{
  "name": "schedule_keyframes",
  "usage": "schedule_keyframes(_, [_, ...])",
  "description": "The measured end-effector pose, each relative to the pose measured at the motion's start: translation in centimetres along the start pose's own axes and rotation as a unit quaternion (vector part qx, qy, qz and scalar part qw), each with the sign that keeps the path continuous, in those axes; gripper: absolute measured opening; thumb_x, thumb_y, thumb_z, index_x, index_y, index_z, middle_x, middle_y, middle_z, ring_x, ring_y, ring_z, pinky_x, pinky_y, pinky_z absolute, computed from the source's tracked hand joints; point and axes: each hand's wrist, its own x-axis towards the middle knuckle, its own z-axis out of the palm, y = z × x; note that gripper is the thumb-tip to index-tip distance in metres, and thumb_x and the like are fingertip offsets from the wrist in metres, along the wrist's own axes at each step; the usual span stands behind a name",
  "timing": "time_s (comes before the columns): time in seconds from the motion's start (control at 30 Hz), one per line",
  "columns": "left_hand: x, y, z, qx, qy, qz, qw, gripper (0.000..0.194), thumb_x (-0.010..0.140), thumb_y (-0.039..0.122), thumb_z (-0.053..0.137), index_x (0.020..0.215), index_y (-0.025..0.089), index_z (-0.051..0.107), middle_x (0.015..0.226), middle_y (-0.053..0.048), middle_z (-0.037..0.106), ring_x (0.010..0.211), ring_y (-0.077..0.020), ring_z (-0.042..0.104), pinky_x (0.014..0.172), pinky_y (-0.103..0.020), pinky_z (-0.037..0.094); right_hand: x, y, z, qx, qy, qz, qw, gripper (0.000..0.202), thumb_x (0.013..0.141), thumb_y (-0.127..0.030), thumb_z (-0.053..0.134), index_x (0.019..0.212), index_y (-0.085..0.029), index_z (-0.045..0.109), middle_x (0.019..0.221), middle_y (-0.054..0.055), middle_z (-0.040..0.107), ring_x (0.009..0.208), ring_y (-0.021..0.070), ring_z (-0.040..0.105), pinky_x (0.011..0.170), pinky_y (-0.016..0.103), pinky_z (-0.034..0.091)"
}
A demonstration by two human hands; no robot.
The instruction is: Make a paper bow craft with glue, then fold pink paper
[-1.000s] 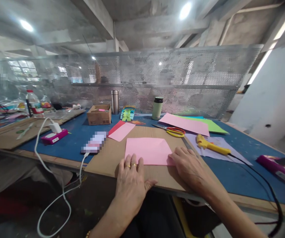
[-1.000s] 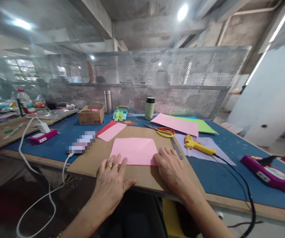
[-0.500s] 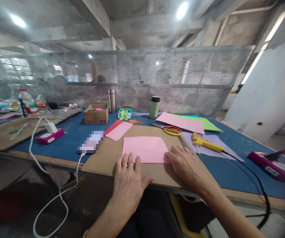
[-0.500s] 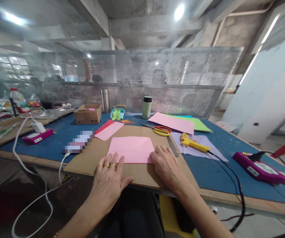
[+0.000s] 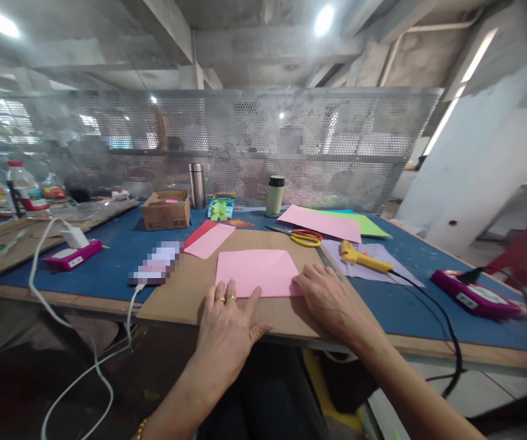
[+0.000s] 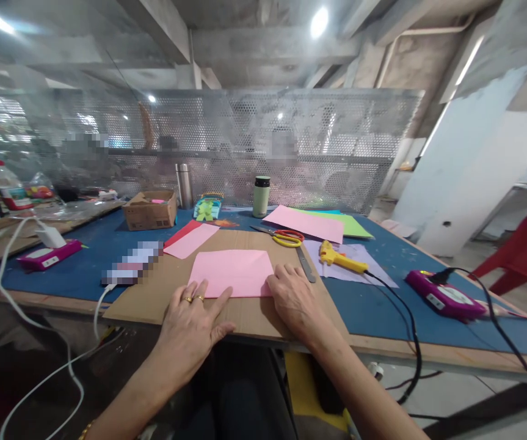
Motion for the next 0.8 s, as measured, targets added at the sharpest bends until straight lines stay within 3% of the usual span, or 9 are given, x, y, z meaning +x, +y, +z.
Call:
schedule_keyframes(0.2, [0.5, -0.1, -1.0, 0.015, -0.031, 0.022, 0.999, 0.063, 0.091, 0.065, 0.047, 0.145, 0.033, 0.053, 0.134, -0.022, 0.061, 0.129, -0.0416, 0.053, 0.106, -0.056, 0.036, 0.1, -1.3, -1.1, -0.032, 0.033, -0.047, 0.998, 0.016, 0.096, -0.014, 0.053, 0.094, -0.014, 0.068, 0.096, 0.012, 0.067, 0.089, 0.0270, 0.055, 0.080, 0.039, 0.034])
schedule_keyframes(0.3, [0.5, -0.1, -1.1, 0.014, -0.033, 0.024, 0.999, 0.064, 0.088, 0.065, 0.052, 0.144, 0.033, 0.054, 0.134, -0.022, 0.061, 0.127, -0.0409, 0.054, 0.106, -0.056, 0.035, 0.1, -2.8, -1.0, 0.041, 0.066, -0.111, 0.991, 0.015, 0.096, -0.024, 0.058, 0.104, -0.014, 0.066, 0.108, 0.013, 0.066, 0.098, 0.0262, 0.054, 0.084, 0.038, 0.035])
schedule_keyframes(0.4, [0.5, -0.1, -1.1, 0.009, -0.035, 0.019, 0.999, 0.066, 0.087, 0.065, 0.054, 0.143, 0.030, 0.056, 0.135, -0.024, 0.059, 0.126, -0.0412, 0.054, 0.106, -0.056, 0.034, -0.3, -4.4, -0.9, 0.113, 0.062, -0.168, 0.977, 0.021, 0.096, -0.032, 0.060, 0.110, -0.017, 0.064, 0.105, 0.009, 0.065, 0.094, 0.0234, 0.053, 0.082, 0.037, 0.036])
schedule_keyframes(0.53, [0.4, -0.1, -1.2, 0.008, -0.031, 0.020, 0.999, 0.066, 0.088, 0.065, 0.052, 0.143, 0.029, 0.056, 0.135, -0.025, 0.059, 0.126, -0.0404, 0.054, 0.106, -0.055, 0.035, -1.1, -4.7, -0.7, 0.141, 0.055, -0.154, 0.976, 0.018, 0.101, -0.027, 0.050, 0.105, -0.016, 0.064, 0.098, 0.008, 0.063, 0.088, 0.0212, 0.052, 0.078, 0.034, 0.036])
schedule_keyframes(0.8, [0.3, 0.1, -1.3, 0.039, -0.033, 0.024, 0.998, 0.068, 0.088, 0.067, 0.050, 0.144, 0.030, 0.054, 0.134, -0.023, 0.061, 0.128, -0.0399, 0.054, 0.107, -0.054, 0.035, -3.1, -2.3, -0.6, 0.168, 0.050, -0.109, 0.979, 0.021, 0.103, -0.025, 0.046, 0.098, -0.017, 0.065, 0.094, 0.008, 0.062, 0.089, 0.0199, 0.054, 0.080, 0.033, 0.040])
